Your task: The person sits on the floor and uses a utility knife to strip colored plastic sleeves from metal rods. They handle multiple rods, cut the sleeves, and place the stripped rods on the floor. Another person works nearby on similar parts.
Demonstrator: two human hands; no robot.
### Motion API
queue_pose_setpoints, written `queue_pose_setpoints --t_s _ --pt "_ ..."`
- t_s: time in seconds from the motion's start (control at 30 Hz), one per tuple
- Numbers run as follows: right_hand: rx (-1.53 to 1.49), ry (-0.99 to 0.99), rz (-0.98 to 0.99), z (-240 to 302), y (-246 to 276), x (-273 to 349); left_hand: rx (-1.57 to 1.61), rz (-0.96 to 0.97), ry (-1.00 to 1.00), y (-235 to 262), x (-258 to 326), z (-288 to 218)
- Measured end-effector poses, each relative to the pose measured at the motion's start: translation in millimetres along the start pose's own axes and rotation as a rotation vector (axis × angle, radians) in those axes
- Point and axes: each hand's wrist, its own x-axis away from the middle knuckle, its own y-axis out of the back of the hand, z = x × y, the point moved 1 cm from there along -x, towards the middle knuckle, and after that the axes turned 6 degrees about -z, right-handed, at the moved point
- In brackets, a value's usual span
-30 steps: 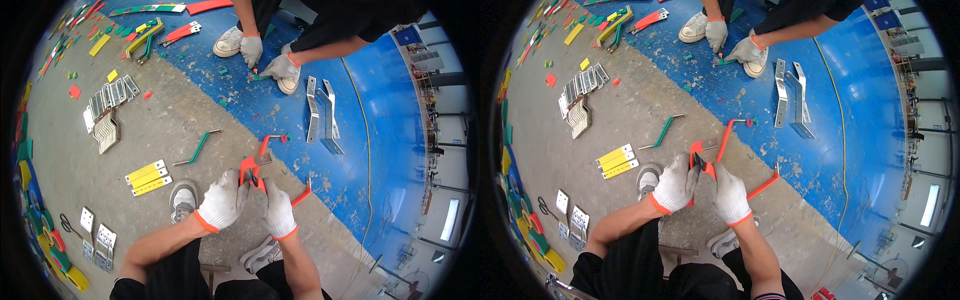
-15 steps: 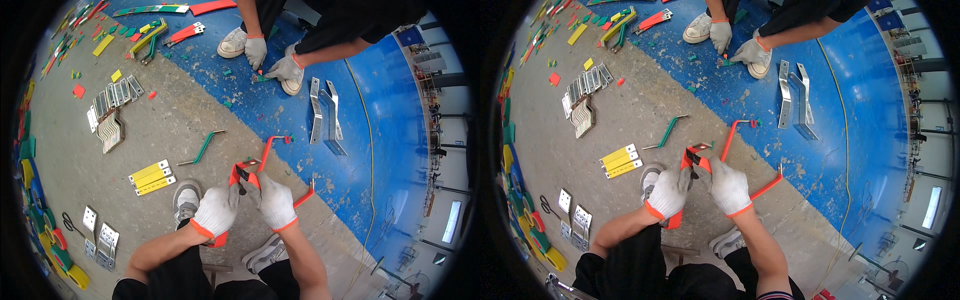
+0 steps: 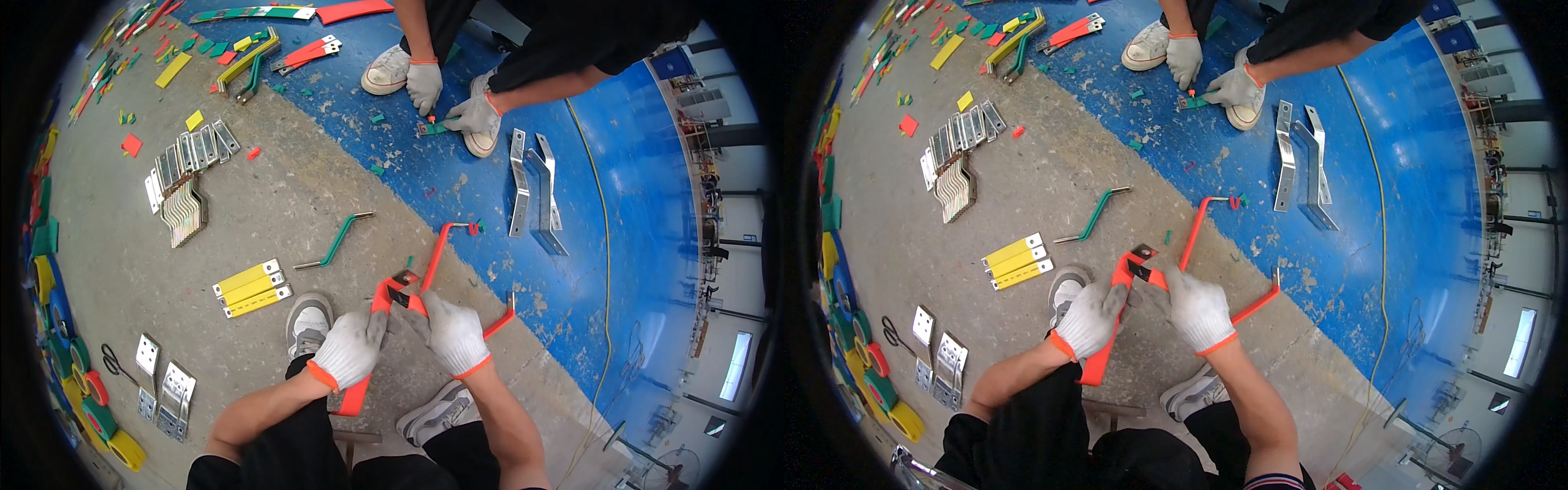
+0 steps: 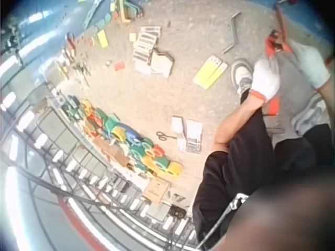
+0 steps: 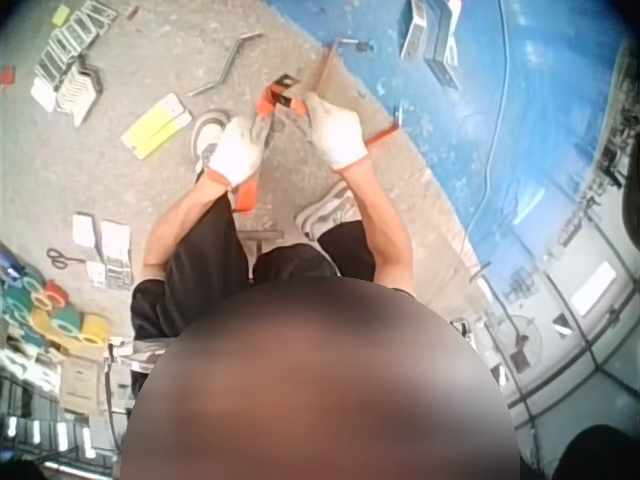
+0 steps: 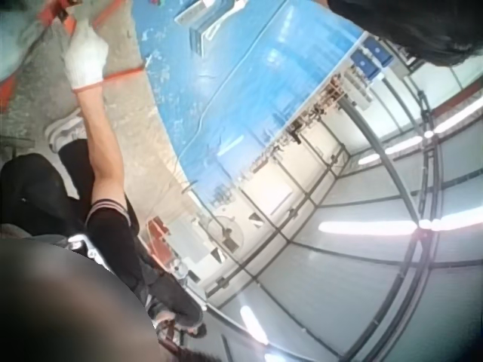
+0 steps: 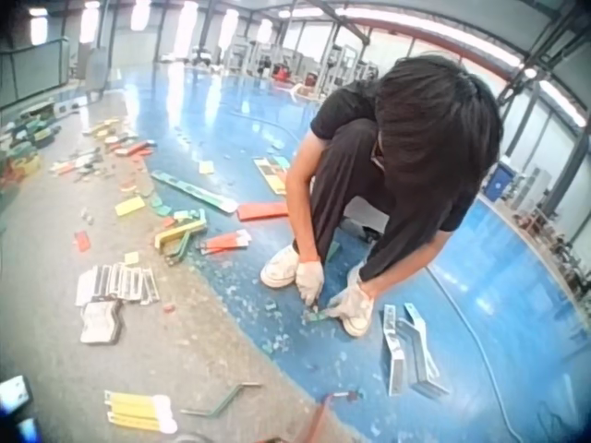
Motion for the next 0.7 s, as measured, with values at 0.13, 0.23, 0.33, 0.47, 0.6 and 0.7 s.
queue_pose_setpoints --t_s 0.13,0.23,0.33,0.47,0.6,0.7 --pt "0.191 -0.299 0.172 -81 -26 23 -0.091 -0.086 -0.008 31 -14 6" --pt "0.054 -0.221 0.033 -75 -15 26 0.037 0.041 0.07 26 -2 11" --pt "-0.042 -0.107 0.015 -39 7 21 0.242 0.166 0.18 14 10 21" --pt "-0.122 0.061 0.026 -5 32 7 0.272 0.29 0.2 27 -1 25" --pt "-0.082 0.102 0.016 3 41 -1 0.678 0.311 0.432 36 -3 25" --pt "-0.036 0.11 0.001 -1 42 -3 1.13 0.431 0.953 51 -20 15"
